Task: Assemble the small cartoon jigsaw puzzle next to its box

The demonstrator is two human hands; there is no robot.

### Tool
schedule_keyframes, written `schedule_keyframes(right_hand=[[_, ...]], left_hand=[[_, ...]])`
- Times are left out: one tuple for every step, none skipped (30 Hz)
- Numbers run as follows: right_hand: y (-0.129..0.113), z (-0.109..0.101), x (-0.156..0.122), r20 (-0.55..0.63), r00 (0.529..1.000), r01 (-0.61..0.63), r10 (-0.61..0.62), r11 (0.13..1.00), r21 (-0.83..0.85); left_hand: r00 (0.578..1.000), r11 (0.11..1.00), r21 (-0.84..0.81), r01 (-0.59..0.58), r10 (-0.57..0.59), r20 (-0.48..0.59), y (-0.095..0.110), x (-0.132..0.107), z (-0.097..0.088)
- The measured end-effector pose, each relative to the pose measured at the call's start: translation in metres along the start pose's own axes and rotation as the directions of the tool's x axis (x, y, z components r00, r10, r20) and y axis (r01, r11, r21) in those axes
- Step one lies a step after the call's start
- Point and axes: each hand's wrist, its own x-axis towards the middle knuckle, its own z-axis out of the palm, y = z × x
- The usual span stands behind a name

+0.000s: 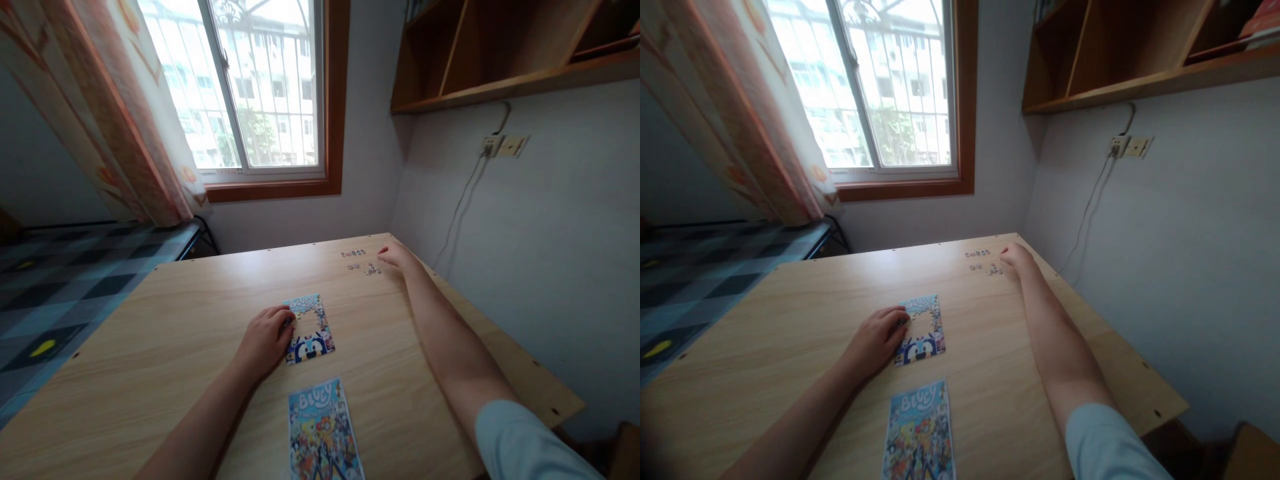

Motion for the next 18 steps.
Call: schedule_keyframes(right_hand=[[0.002,0.005,0.001,0.018,1.0,-0.013,0.014,1.0,-0.024],[0.002,0.01,0.003,0.032,0.999,-0.024,0.025,0.999,-0.046],[0.002,0.015,0.004,0.041,0.999,-0.032,0.035,0.997,-0.067],[0.0,0.019,0.006,0.046,0.998,-0.038,0.042,0.995,-0.087],[-0.001,0.023,0.007,0.048,0.998,-0.041,0.046,0.994,-0.106],[-0.003,0.027,0.007,0.048,0.998,-0.042,0.048,0.992,-0.122],[-0.005,0.03,0.007,0.048,0.998,-0.04,0.047,0.99,-0.137],[-0.007,0.032,0.007,0.046,0.998,-0.036,0.043,0.988,-0.15],[-0.009,0.034,0.006,0.043,0.998,-0.031,0.038,0.987,-0.16],[-0.01,0.035,0.005,0.039,0.999,-0.026,0.033,0.985,-0.168],[-0.011,0.036,0.003,0.033,0.999,-0.023,0.029,0.985,-0.173],[-0.011,0.037,0.003,0.027,0.999,-0.02,0.025,0.985,-0.174],[-0.011,0.038,0.002,0.023,0.999,-0.02,0.024,0.985,-0.171],[-0.011,0.038,0.003,0.02,1.0,-0.019,0.023,0.986,-0.165],[-0.01,0.039,0.003,0.02,1.0,-0.019,0.022,0.988,-0.155],[-0.009,0.041,0.005,0.02,1.0,-0.018,0.021,0.99,-0.141],[-0.007,0.042,0.006,0.021,1.0,-0.017,0.02,0.992,-0.124],[-0.006,0.044,0.008,0.021,1.0,-0.016,0.018,0.995,-0.103]], left_hand=[[1.0,1.0,0.0,0.001,-0.001,0.001,0.0,0.0,0.0],[1.0,1.0,0.0,0.002,-0.002,0.003,-0.001,0.0,0.0],[1.0,1.0,0.001,0.003,-0.003,0.004,-0.001,0.0,0.0],[1.0,1.0,0.001,0.004,-0.004,0.006,-0.002,0.0,0.0],[1.0,1.0,0.002,0.005,-0.005,0.007,-0.002,0.0,0.0],[1.0,1.0,0.004,0.006,-0.006,0.007,-0.002,0.0,0.0],[1.0,1.0,0.006,0.005,-0.006,0.007,-0.001,0.0,0.0],[1.0,1.0,0.009,0.005,-0.005,0.008,-0.001,0.0,0.0],[1.0,1.0,0.012,0.005,-0.005,0.008,-0.001,0.0,0.0],[1.0,1.0,0.015,0.004,-0.004,0.008,-0.001,0.0,0.0],[1.0,1.0,0.016,0.003,-0.003,0.008,0.0,0.0,0.0],[1.0,1.0,0.017,0.003,-0.003,0.008,0.0,-0.001,0.0],[1.0,1.0,0.017,0.003,-0.003,0.008,0.001,-0.001,0.0],[1.0,1.0,0.017,0.003,-0.003,0.007,0.001,-0.001,0.0],[1.0,1.0,0.016,0.003,-0.004,0.005,0.001,-0.001,-0.001],[1.0,1.0,0.015,0.004,-0.004,0.003,0.002,-0.001,-0.001],[1.0,1.0,0.013,0.004,-0.004,0.0,0.002,-0.001,-0.001],[1.0,1.0,0.013,0.004,-0.004,-0.002,0.002,-0.001,-0.001]])
